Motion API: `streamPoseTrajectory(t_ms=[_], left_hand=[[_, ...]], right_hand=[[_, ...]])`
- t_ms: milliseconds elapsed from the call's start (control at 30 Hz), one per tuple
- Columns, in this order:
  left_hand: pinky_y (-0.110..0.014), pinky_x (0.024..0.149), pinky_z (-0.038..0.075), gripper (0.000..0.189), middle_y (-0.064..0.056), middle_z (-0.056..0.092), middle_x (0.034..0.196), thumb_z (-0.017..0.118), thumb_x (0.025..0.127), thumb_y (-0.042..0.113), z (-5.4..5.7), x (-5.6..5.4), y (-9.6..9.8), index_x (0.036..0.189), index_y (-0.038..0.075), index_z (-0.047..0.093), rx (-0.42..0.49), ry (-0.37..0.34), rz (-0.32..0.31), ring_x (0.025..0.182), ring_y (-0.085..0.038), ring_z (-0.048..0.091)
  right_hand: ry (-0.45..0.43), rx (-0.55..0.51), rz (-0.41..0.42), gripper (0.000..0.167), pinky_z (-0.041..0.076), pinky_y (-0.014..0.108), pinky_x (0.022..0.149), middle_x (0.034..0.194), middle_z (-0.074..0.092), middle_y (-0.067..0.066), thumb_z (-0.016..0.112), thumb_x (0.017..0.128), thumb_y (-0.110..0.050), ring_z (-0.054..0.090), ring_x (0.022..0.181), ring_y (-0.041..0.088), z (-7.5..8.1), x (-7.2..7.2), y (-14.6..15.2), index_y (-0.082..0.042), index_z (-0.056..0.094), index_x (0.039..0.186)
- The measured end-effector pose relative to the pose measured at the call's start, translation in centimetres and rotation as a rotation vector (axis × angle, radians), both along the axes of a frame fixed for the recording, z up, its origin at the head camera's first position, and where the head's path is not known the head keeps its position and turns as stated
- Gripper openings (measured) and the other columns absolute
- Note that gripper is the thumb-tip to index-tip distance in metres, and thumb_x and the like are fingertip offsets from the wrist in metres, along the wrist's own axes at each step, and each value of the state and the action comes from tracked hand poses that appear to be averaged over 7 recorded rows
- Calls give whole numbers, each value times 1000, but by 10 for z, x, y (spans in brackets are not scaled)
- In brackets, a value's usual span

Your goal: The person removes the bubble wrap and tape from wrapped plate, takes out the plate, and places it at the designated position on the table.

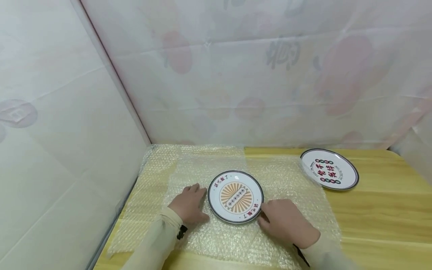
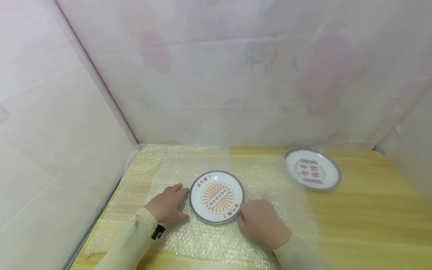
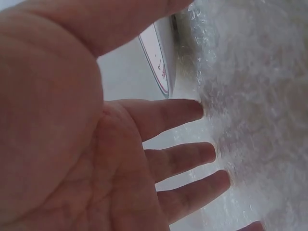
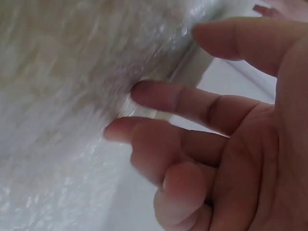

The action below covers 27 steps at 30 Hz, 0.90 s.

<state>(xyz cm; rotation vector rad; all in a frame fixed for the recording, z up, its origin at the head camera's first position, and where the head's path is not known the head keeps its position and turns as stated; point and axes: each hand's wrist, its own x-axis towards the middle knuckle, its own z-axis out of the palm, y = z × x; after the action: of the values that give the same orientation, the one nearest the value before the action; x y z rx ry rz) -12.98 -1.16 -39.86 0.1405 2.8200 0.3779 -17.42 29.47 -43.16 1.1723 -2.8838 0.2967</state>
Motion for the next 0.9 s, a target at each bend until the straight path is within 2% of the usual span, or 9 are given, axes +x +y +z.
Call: streamPoseTrajectory(t_ms=[100,200,400,633,900], left_hand=[[-63,110,43,93,-26,41,157,89,74,42,0,-1,0,150,3,51,-9,9,-1,143,-50,39],[-62,108,44,93,-26,43,156,90,74,43,-2,-2,-1,149,3,52,-15,20,-4,142,-50,41],[-61,105,48,92,-26,47,153,90,73,45,-2,-2,0,147,4,54,-19,36,-14,139,-49,44],[-61,103,49,92,-24,47,151,88,73,46,-3,-2,1,148,6,54,-4,40,-13,139,-47,44],[-60,103,49,88,-24,50,149,89,75,45,-5,-4,1,145,4,56,-28,55,-5,136,-48,46]], right_hand=[[-39,-17,-17,39,36,28,51,58,41,-14,70,93,-33,37,53,5,5,-8,5,-27,45,64],[-48,-21,-22,35,37,26,52,64,43,-14,71,94,-33,38,56,4,7,-15,11,-27,52,65],[-37,-1,-24,23,34,25,49,73,42,-9,71,93,-30,37,61,6,8,-16,14,-22,66,72],[-69,4,-16,19,36,26,51,72,45,-12,72,94,-30,39,60,4,6,-17,19,-24,69,76],[-170,-17,-7,17,42,27,58,74,50,-15,72,95,-31,43,64,2,10,-20,20,-26,67,79]])
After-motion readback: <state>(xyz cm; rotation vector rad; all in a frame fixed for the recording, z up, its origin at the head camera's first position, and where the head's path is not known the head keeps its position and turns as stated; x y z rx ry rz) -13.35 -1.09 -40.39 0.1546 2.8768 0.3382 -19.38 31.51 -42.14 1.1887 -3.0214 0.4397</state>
